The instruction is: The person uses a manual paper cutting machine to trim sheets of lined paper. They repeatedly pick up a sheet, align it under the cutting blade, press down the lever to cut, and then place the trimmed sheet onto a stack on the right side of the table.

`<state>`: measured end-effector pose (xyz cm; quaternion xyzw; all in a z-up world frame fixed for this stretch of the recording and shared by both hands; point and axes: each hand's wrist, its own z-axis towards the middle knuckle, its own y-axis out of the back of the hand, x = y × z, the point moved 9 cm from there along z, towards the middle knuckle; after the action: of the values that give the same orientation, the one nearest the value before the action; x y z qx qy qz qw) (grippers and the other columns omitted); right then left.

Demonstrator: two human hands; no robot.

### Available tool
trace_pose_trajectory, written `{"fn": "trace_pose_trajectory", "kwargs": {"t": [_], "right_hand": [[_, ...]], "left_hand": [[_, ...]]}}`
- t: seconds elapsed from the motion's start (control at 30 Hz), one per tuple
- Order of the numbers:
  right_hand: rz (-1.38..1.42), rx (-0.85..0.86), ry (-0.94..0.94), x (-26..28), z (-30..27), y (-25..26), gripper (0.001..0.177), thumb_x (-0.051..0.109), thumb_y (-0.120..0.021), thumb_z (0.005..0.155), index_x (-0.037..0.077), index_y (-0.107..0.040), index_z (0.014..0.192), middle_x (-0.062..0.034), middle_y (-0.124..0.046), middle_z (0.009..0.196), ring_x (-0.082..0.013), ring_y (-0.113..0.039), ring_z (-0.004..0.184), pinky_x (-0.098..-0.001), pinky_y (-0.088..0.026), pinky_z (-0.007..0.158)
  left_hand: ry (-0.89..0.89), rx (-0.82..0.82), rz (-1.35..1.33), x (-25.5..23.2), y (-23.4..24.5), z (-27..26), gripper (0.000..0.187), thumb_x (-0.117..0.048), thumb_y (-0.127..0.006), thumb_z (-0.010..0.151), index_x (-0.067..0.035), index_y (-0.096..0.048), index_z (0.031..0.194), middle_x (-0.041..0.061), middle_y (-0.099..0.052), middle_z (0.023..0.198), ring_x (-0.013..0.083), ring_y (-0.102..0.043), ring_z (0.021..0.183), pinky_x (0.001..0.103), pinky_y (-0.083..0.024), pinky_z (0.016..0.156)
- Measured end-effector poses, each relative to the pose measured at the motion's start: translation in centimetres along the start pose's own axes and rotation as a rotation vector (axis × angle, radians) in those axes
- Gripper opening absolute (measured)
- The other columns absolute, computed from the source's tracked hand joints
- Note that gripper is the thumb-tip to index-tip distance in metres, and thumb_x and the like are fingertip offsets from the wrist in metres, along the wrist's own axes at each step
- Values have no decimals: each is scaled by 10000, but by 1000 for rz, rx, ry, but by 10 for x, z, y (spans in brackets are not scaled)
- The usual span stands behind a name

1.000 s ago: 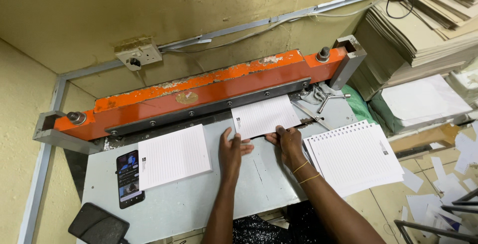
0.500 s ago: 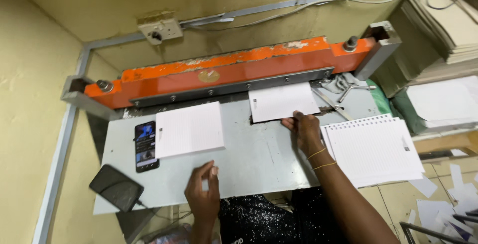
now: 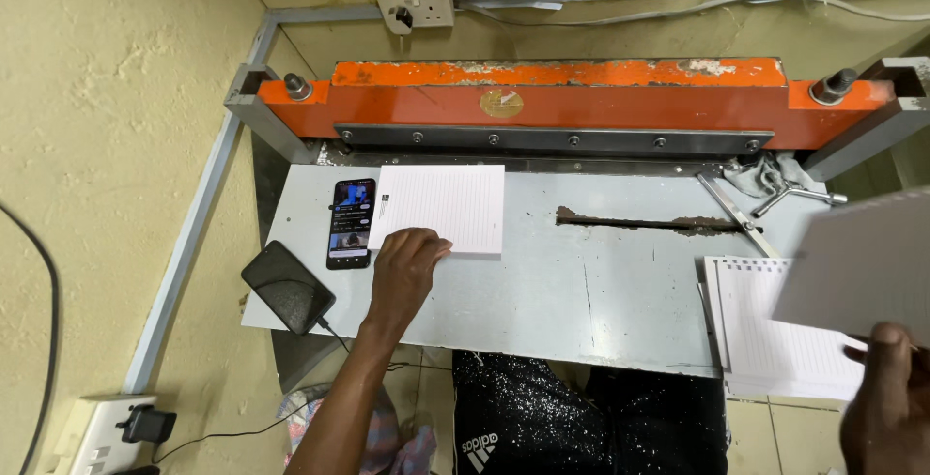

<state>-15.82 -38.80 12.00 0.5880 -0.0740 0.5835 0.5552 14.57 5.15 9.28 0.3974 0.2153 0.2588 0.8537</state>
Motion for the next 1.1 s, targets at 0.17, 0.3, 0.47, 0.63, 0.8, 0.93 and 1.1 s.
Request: {"fn": "trace_pose_trajectory", "kwargs": {"t": [0.17,0.3,0.47,0.63,0.8,0.93,1.1], "right_hand": [[-738,294,480,-53,-6,-36,477,172,-578,1147,94,-579,1617,-119,-610,1482,-326,-716,1128,-440,-649,871],[-906,276,530,-15,-8,-57,402,478,-651,1027,360,-755,1397,114,-802,1429,-137,-831,1182,-299,-692,770],[392,792,-414,125,-18,-203,660,471,-471,1046,-19,-674,1439,-267,-784,1319,-394,-789,1119,-494,-616,1009],[807,1245,-706,179,-59,-339,820,622,-510,1044,-54,-538,1507,-296,-725,1249,-406,-791,1048,-505,-640,953],[511,1162,-562,173,-49,-283,814,442,-660,899,78,-506,1611,-149,-581,1687,-348,-518,1582,-496,-425,1318],[327,1173,-477,100,-43,-254,576,488,-737,981,187,-270,829,-24,-339,833,-218,-372,773,-374,-483,902],[26,787,-418,105,-15,-170,607,485,-682,883,87,-766,1333,-100,-848,1211,-259,-782,1052,-365,-573,855]], "left_hand": [[-63,-17,22,3,-8,-5,160,25,-796,982,-50,-755,1117,59,-708,1025,233,-672,948,379,-583,843],[-81,-131,44,-1,-3,-2,131,80,-717,1018,-7,-753,1110,98,-726,996,245,-687,928,355,-599,818],[165,-329,11,9,-6,-16,114,-33,-629,1086,-78,-732,1107,54,-691,992,223,-691,908,350,-596,798],[131,-449,56,-31,6,-55,130,-130,-624,1081,-173,-745,1058,-23,-651,948,198,-692,908,379,-594,838],[1277,-640,-461,-11,21,-141,552,-441,-465,1032,-8,-550,1363,202,-642,1352,318,-656,1172,459,-604,971],[1475,-96,-1408,-27,-25,-89,867,-586,-520,885,-60,-559,1574,226,-649,1585,408,-612,1474,602,-522,1192],[846,18,-1081,-63,-32,-33,424,-504,-623,1008,-113,-737,1123,18,-758,894,161,-687,830,308,-551,716]]}}
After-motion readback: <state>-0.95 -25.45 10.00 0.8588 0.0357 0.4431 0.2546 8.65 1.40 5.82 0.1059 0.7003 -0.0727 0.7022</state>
